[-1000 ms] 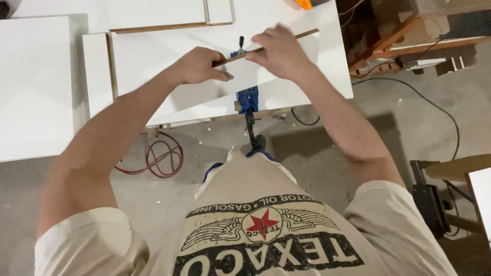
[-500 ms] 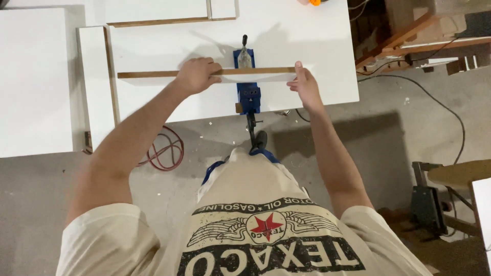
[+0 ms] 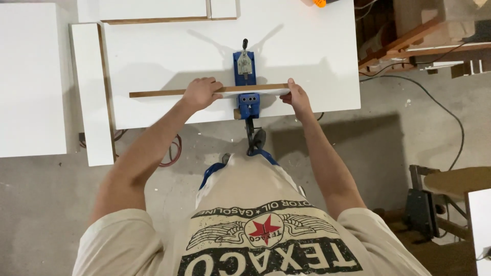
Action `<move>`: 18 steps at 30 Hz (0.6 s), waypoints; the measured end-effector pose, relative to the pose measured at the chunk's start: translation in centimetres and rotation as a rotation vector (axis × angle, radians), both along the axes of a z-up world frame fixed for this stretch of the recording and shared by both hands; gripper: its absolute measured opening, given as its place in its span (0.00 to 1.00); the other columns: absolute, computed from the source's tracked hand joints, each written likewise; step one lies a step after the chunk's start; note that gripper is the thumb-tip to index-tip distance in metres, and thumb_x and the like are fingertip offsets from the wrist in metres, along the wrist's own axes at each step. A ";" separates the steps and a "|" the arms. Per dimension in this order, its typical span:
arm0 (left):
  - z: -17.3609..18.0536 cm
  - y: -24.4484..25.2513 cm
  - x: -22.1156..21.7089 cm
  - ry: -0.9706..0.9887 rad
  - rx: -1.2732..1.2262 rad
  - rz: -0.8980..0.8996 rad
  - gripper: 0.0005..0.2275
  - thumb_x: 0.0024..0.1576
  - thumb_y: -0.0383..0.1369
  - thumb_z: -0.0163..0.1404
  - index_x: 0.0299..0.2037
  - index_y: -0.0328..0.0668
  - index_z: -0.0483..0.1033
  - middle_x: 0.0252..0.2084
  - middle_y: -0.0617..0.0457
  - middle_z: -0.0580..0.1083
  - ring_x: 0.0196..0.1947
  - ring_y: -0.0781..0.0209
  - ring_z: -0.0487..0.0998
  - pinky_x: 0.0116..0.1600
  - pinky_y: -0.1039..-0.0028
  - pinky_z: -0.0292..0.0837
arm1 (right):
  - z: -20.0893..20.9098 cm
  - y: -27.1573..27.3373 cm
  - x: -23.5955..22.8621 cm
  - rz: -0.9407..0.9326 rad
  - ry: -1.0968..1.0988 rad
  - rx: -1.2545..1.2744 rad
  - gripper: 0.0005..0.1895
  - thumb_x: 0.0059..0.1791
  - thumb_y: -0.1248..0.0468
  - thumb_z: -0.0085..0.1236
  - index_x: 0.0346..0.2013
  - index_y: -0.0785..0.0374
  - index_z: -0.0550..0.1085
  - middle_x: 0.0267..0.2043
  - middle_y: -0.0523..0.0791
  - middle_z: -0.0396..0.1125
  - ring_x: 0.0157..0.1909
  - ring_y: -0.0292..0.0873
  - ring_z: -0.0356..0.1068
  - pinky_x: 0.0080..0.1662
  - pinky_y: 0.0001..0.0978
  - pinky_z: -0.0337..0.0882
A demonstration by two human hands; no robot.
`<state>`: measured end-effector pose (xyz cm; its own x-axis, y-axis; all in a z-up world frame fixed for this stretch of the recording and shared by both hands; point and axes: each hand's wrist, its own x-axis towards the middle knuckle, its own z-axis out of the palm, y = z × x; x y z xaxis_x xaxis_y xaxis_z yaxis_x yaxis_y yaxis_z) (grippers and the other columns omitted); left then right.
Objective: The person uses a blue drill guide and an orange corded drill to drill holes into thin wooden strips clamped on a white workbench. They repeatedly position each strip, drill, remove it, and place it aside, then repeat the process with additional strips. The person also briefly handles white panels on the bench.
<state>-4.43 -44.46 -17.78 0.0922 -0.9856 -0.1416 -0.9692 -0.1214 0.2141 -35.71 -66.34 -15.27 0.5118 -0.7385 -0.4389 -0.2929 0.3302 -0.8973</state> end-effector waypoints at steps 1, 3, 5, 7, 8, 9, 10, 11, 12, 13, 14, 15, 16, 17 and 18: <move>-0.5 0.1 -0.1 0.002 0.002 0.004 0.16 0.64 0.51 0.47 0.53 0.54 0.75 0.41 0.54 0.72 0.44 0.50 0.79 0.50 0.61 0.73 | -0.5 0.0 0.0 0.004 0.002 0.002 0.40 0.57 0.35 0.50 0.55 0.74 0.67 0.47 0.60 0.68 0.48 0.55 0.77 0.52 0.46 0.78; -1.3 0.1 -0.2 0.012 0.044 0.019 0.15 0.64 0.50 0.47 0.53 0.56 0.74 0.42 0.55 0.72 0.45 0.51 0.79 0.50 0.61 0.73 | -1.2 -0.2 0.0 -0.003 -0.015 0.028 0.36 0.57 0.37 0.50 0.53 0.72 0.69 0.45 0.58 0.69 0.46 0.53 0.77 0.51 0.44 0.77; -1.6 0.4 -0.2 0.014 0.052 0.025 0.15 0.64 0.50 0.46 0.53 0.56 0.74 0.42 0.55 0.72 0.45 0.51 0.79 0.51 0.61 0.73 | -2.5 -0.6 0.0 0.013 -0.031 0.037 0.37 0.56 0.36 0.52 0.53 0.72 0.68 0.46 0.59 0.68 0.48 0.55 0.76 0.53 0.48 0.76; -1.8 0.4 -0.3 0.017 0.062 0.030 0.15 0.65 0.51 0.46 0.53 0.56 0.74 0.43 0.55 0.72 0.45 0.52 0.79 0.51 0.62 0.73 | -3.5 -0.7 -0.1 0.026 -0.045 0.048 0.38 0.56 0.35 0.54 0.53 0.72 0.68 0.47 0.61 0.68 0.50 0.57 0.76 0.55 0.51 0.74; -1.6 0.3 -0.4 0.027 0.091 0.038 0.16 0.64 0.51 0.46 0.54 0.57 0.74 0.44 0.54 0.72 0.46 0.51 0.78 0.52 0.61 0.73 | -3.7 -0.7 -0.1 0.019 -0.059 0.066 0.38 0.56 0.36 0.54 0.54 0.72 0.67 0.47 0.61 0.68 0.50 0.58 0.75 0.56 0.52 0.74; -1.5 0.3 -0.5 0.037 0.120 0.047 0.16 0.64 0.52 0.46 0.55 0.57 0.73 0.45 0.54 0.72 0.48 0.50 0.78 0.52 0.61 0.73 | -3.9 -0.7 -0.2 0.013 -0.073 0.084 0.38 0.56 0.37 0.55 0.55 0.73 0.67 0.47 0.61 0.68 0.50 0.58 0.75 0.56 0.52 0.73; 1.1 -0.3 -1.0 0.038 0.118 0.045 0.16 0.64 0.52 0.46 0.55 0.57 0.73 0.45 0.54 0.72 0.48 0.50 0.78 0.52 0.61 0.73 | -3.7 -0.8 -0.2 0.011 -0.072 0.082 0.38 0.56 0.37 0.55 0.55 0.73 0.67 0.47 0.61 0.68 0.50 0.58 0.75 0.56 0.52 0.73; 3.7 -0.8 -1.6 0.096 0.206 0.092 0.24 0.63 0.60 0.41 0.55 0.53 0.73 0.46 0.52 0.72 0.48 0.50 0.78 0.53 0.61 0.73 | -3.5 -0.9 -0.3 0.023 -0.097 0.094 0.38 0.56 0.37 0.56 0.55 0.73 0.67 0.49 0.62 0.68 0.52 0.60 0.75 0.57 0.54 0.72; 6.3 -1.3 -2.3 0.156 0.295 0.136 0.33 0.61 0.68 0.36 0.55 0.50 0.74 0.48 0.50 0.73 0.48 0.49 0.79 0.54 0.61 0.73 | -3.4 -0.8 -0.5 0.032 -0.120 0.107 0.38 0.55 0.37 0.58 0.55 0.73 0.67 0.50 0.63 0.68 0.53 0.62 0.74 0.58 0.56 0.71; 6.4 -2.5 -2.8 0.158 0.295 0.132 0.33 0.61 0.68 0.36 0.55 0.50 0.74 0.48 0.50 0.73 0.48 0.49 0.79 0.54 0.61 0.73 | -2.9 -0.7 -0.7 0.028 -0.118 0.106 0.38 0.55 0.37 0.58 0.55 0.73 0.67 0.50 0.63 0.68 0.53 0.62 0.74 0.58 0.56 0.71; 6.4 -3.7 -3.2 0.277 0.298 0.166 0.28 0.64 0.62 0.36 0.51 0.50 0.77 0.44 0.50 0.75 0.47 0.45 0.79 0.52 0.58 0.73 | -2.6 -0.7 -0.6 0.045 -0.119 0.098 0.40 0.55 0.37 0.58 0.57 0.76 0.66 0.52 0.67 0.66 0.54 0.65 0.73 0.59 0.57 0.71; 6.5 -4.8 -3.6 0.396 0.301 0.200 0.24 0.67 0.56 0.36 0.46 0.50 0.81 0.39 0.49 0.77 0.45 0.42 0.80 0.50 0.56 0.74 | -2.2 -0.7 -0.6 0.062 -0.120 0.089 0.43 0.55 0.38 0.59 0.58 0.79 0.64 0.54 0.70 0.64 0.56 0.68 0.71 0.59 0.58 0.70; 6.2 -5.8 -4.0 0.394 0.299 0.199 0.24 0.67 0.56 0.36 0.46 0.50 0.81 0.39 0.49 0.77 0.45 0.42 0.80 0.50 0.56 0.74 | -2.1 -0.4 -0.2 0.061 -0.122 0.087 0.43 0.55 0.38 0.59 0.58 0.79 0.64 0.54 0.70 0.64 0.56 0.68 0.71 0.59 0.58 0.70; 5.9 -6.8 -4.5 0.445 0.288 0.191 0.22 0.66 0.56 0.39 0.46 0.53 0.82 0.37 0.52 0.78 0.42 0.46 0.81 0.48 0.59 0.75 | -2.0 -0.2 0.1 0.080 -0.135 0.078 0.43 0.56 0.38 0.59 0.59 0.80 0.64 0.54 0.71 0.64 0.55 0.69 0.71 0.59 0.59 0.70; 5.4 -7.8 -5.2 0.498 0.277 0.182 0.21 0.65 0.56 0.42 0.46 0.57 0.84 0.35 0.55 0.80 0.40 0.49 0.81 0.46 0.62 0.76 | -2.0 0.1 0.3 0.098 -0.147 0.069 0.44 0.56 0.39 0.59 0.59 0.82 0.64 0.54 0.71 0.63 0.55 0.69 0.71 0.58 0.60 0.70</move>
